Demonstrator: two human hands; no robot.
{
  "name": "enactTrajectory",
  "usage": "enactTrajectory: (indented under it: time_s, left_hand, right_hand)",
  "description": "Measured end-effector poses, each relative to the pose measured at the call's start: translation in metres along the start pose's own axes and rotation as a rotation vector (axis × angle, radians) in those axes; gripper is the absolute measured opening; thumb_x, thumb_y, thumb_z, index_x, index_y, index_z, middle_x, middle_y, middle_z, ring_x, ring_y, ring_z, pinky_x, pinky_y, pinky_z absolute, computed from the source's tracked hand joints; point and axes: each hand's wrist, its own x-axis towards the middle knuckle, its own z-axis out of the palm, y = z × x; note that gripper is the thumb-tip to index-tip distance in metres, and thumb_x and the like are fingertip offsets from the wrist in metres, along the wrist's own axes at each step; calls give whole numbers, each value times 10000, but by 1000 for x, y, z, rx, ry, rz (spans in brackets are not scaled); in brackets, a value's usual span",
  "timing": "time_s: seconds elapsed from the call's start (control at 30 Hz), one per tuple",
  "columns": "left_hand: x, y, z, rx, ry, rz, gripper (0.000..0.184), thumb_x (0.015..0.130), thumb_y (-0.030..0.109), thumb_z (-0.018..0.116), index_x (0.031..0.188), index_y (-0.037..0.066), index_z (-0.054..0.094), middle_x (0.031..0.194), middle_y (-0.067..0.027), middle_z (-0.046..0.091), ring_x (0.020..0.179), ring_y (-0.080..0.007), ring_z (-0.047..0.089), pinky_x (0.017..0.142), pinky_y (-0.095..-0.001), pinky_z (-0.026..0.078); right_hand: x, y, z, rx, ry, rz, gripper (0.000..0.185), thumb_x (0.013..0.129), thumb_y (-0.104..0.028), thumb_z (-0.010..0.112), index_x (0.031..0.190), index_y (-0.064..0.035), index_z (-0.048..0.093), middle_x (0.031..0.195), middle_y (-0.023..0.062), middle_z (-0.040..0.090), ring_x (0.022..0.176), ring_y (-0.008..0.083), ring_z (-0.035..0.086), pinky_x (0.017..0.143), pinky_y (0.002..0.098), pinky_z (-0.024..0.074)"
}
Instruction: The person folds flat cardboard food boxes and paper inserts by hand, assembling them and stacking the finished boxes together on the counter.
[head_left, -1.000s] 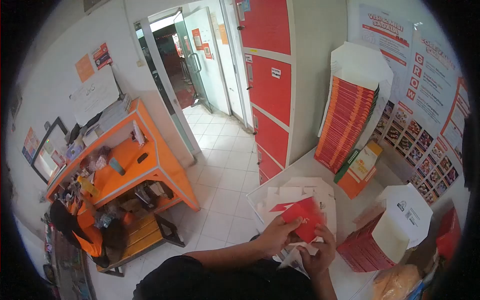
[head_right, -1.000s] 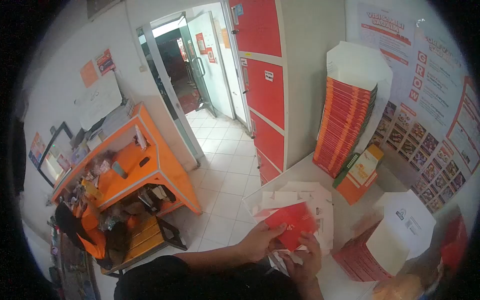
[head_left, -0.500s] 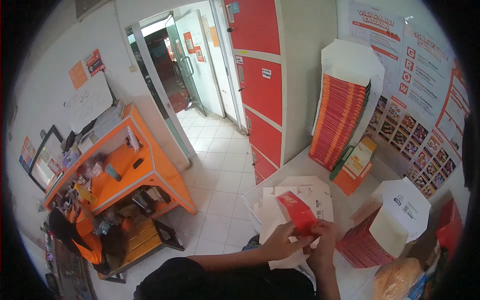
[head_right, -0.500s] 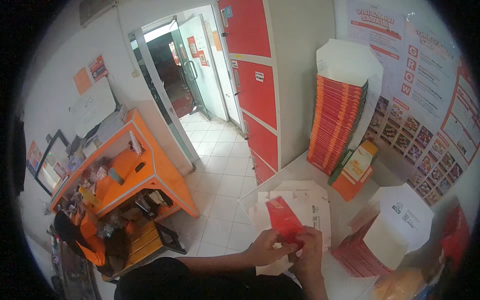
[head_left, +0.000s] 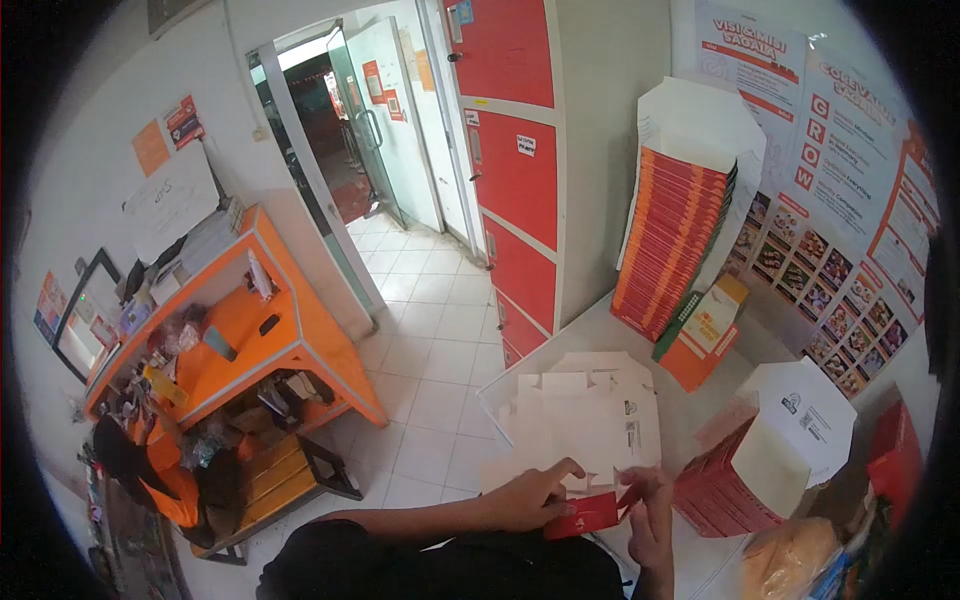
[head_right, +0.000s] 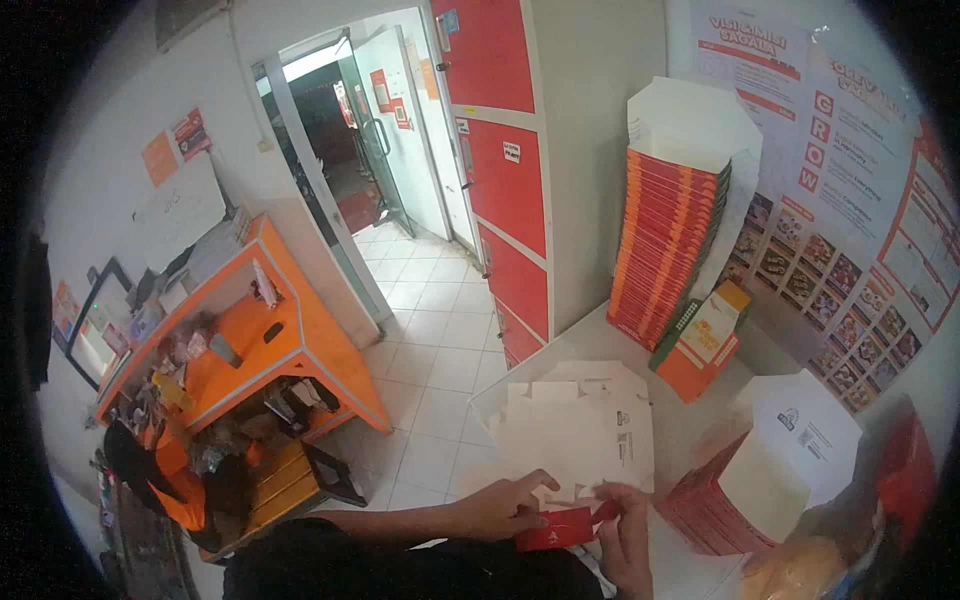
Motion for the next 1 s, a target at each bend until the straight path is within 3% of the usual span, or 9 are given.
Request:
enactTrajectory:
  time_s: [0.07,0.17,0.3,0.4,0.7,0.73,0.83,0.9,1.0]
  left_hand:
    - [-4,2,4,-54,-6,3,483,993,165,658,1382,81,384,804,-175,720,782,-336,709,758,-404,520]
    - [-6,2,6,-34,-37,-62,489,990,157,655,1385,82,376,783,-163,708,767,-335,701,751,-409,514]
    - [-8,4,10,104,-98,-26,480,993,177,656,1377,82,383,764,-153,689,752,-341,690,742,-430,504]
    - [-9,3,8,122,-97,76,514,997,221,662,1391,81,364,753,-153,677,741,-351,678,741,-438,497]
    - [3,11,12,273,-41,368,210,974,260,652,1023,74,736,917,-164,724,894,-408,667,849,-498,476]
    - [5,13,10,304,-59,380,209,956,266,655,1060,104,739,931,-129,714,960,-344,666,897,-487,451]
    - [9,40,-1,611,-153,648,184,923,246,673,1035,117,742,915,-61,682,901,-243,658,846,-463,433]
    - [0,85,-17,744,-280,932,162,904,233,680,1005,121,737,893,-20,652,861,-184,627,779,-408,408]
    - [1,124,-21,870,-323,1431,153,882,215,674,987,117,728,877,16,630,859,-132,599,709,-347,388]
  right_hand:
    - [-1,11,5,-205,143,70,446,949,-97,695,1319,-22,456,1261,173,599,1124,268,600,1014,395,458]
    - [-16,24,-14,-374,-289,203,409,917,-118,753,1233,-30,510,1128,146,692,1010,241,676,915,376,523]
    - [-18,4,-13,-523,-480,382,321,849,-153,842,972,-45,566,918,158,701,857,229,710,738,340,543]
    - [-20,3,-5,-598,-34,255,326,831,-169,863,911,-43,573,826,141,683,751,260,697,675,352,534]
    - [-23,-20,-7,-468,-193,364,266,840,-240,863,801,-42,689,747,116,678,724,234,680,683,362,519]
    - [-23,-27,-7,-475,-256,266,258,851,-263,851,789,-53,715,753,113,688,745,242,688,710,374,521]
    - [-20,-51,-26,-556,-439,119,305,837,-353,851,947,-81,771,865,119,734,831,312,708,812,415,533]
    - [-16,-75,-39,-849,-10,-263,439,834,-414,840,1060,-59,712,982,148,739,897,383,700,868,422,541]
    - [-13,-126,-64,-1148,218,13,582,863,-419,802,1251,-33,604,1070,224,719,967,457,689,919,483,533]
